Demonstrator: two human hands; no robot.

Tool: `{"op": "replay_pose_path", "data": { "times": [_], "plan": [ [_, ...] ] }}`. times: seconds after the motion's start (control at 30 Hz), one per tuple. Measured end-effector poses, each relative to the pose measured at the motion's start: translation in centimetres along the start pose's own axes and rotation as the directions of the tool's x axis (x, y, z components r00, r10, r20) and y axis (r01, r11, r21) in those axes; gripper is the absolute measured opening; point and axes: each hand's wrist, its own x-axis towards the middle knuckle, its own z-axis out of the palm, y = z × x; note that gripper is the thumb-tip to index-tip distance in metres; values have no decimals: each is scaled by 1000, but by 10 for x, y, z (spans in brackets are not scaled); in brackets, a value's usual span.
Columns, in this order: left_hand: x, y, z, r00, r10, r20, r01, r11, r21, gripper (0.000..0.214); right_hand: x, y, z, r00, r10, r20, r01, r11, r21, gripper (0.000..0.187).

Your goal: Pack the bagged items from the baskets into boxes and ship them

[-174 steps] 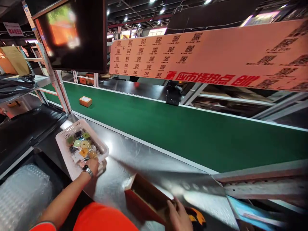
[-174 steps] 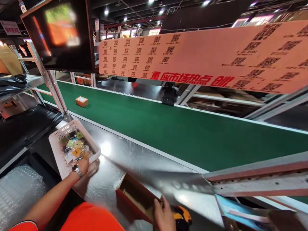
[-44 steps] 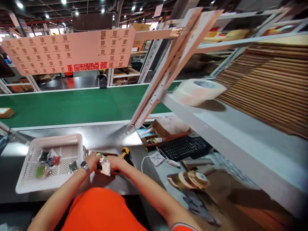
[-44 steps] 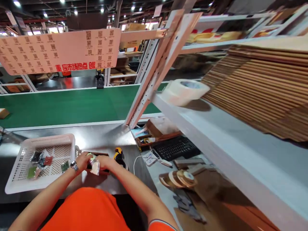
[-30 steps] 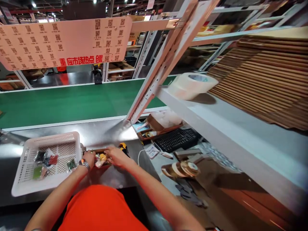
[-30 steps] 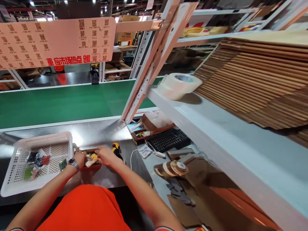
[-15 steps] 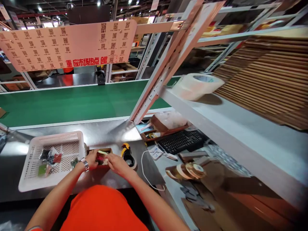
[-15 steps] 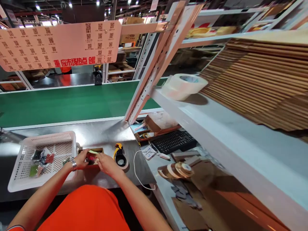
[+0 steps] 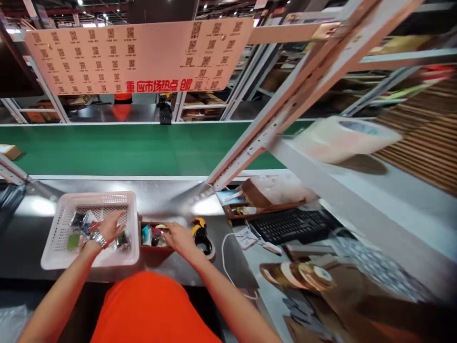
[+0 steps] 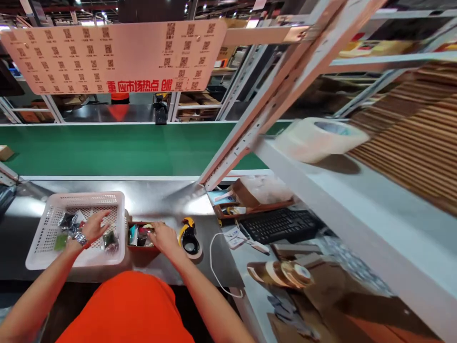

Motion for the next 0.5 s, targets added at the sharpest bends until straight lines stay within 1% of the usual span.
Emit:
{"op": "replay_pose_path", "data": {
  "times": [0.03, 0.07, 0.1, 0.17, 0.2, 0.23, 0.27, 0.3, 0.37, 0.43, 0.5],
  "plan": [
    [-7, -19, -15, 997, -76, -29, 78, 994, 71, 55, 1, -1, 1, 1000, -6, 13, 6, 1000, -8, 40],
    [-14, -36, -30, 984, -170, -46, 175, 974, 145, 58, 2, -2, 1, 1000, -10, 26, 10, 1000, -14, 39],
    [-22, -53, -43, 960, -275, -55, 280, 934, 222, 64, 4, -4, 2, 999, -13, 40, 14, 1000, -18, 43],
    [-39, -78, -59, 881, -469, -61, 457, 814, 359, 80, 9, -11, 4, 995, -16, 98, 19, 1000, -25, 55],
    [-46, -87, -62, 838, -544, -52, 515, 754, 408, 89, 13, -16, 5, 991, -11, 132, 15, 999, -32, 61],
    [-51, -93, -61, 799, -600, -29, 549, 709, 443, 98, 18, -22, 7, 987, 0, 163, 7, 999, -41, 64],
    [-55, -98, -57, 769, -639, 5, 564, 682, 466, 108, 23, -28, 10, 981, 10, 193, -1, 999, -49, 64],
    [-56, -101, -52, 745, -666, 50, 566, 670, 480, 118, 28, -34, 14, 975, 17, 223, -5, 999, -51, 60],
    [-56, -104, -38, 710, -692, 132, 558, 667, 493, 136, 38, -43, 23, 957, 23, 287, -10, 999, -49, 49],
    [-54, -107, -26, 703, -691, 170, 545, 677, 495, 145, 47, -46, 33, 933, 35, 357, -18, 999, -51, 41],
    [-52, -111, -19, 715, -677, 176, 533, 691, 489, 141, 55, -45, 43, 917, 57, 394, -33, 997, -69, 38]
  ]
}}
